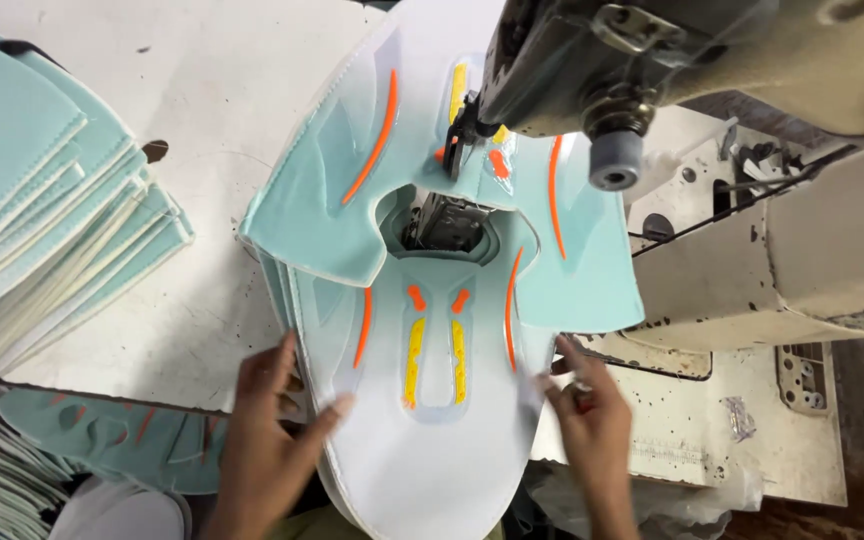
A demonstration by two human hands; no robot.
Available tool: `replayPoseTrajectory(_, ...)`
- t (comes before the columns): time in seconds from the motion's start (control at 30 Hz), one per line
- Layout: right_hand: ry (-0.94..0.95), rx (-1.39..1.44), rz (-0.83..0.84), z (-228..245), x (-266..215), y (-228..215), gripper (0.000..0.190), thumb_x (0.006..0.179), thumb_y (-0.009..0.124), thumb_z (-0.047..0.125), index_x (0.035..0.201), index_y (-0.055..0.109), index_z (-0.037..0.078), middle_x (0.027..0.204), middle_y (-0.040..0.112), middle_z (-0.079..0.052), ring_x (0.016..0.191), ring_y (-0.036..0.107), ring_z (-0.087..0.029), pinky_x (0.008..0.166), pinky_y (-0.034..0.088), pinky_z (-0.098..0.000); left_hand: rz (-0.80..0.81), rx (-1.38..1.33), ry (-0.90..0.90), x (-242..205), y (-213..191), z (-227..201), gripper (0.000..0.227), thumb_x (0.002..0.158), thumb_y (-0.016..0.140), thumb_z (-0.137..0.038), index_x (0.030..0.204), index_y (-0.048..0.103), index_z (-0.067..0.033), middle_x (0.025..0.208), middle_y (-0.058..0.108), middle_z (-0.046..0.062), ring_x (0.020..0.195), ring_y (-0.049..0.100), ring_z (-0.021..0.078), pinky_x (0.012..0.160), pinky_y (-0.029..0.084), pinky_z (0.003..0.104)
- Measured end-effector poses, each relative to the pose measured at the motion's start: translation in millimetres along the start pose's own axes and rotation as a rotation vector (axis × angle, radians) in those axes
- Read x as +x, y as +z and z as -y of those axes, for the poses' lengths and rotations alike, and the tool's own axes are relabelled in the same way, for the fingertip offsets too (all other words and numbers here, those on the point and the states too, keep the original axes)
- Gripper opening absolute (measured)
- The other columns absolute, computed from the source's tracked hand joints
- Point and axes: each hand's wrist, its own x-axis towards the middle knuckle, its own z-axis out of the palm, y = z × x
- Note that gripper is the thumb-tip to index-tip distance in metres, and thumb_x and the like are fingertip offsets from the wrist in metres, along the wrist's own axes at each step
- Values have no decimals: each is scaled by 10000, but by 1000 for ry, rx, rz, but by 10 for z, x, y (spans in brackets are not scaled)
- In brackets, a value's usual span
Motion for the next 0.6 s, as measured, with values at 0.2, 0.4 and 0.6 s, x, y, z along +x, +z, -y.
replayPoseTrajectory(0.2,-140,-106,-14,328,-434,31,665,824,819,252,1403,597,11,981,648,-63,683,521,-132,569,464,-279,-101,328,277,-257,68,-125,912,705,863,-338,1439,463,25,1335,413,228,1178,489,382,918,475,464)
replayPoseTrajectory(0.4,-104,32,-68,579,-508,-9,626,832,799,212,1399,609,28,921,595,-89,653,472,-135,567,418,-288,-61,118,131,-198,-39,-154,790,717,870,-331,1386,554,-56,1194,567,138,1012,549,261,858,509,399)
replayPoseTrajectory(0.6,35,636,136,638,-607,-43,476,860,717,20,1325,617,14,1021,723,-126,846,688,-171,751,583,-301,67,-320,-32,-171,-234,-51,856,770,862,-298,1499,449,-123,1120,570,99,791,534,143,668,508,278)
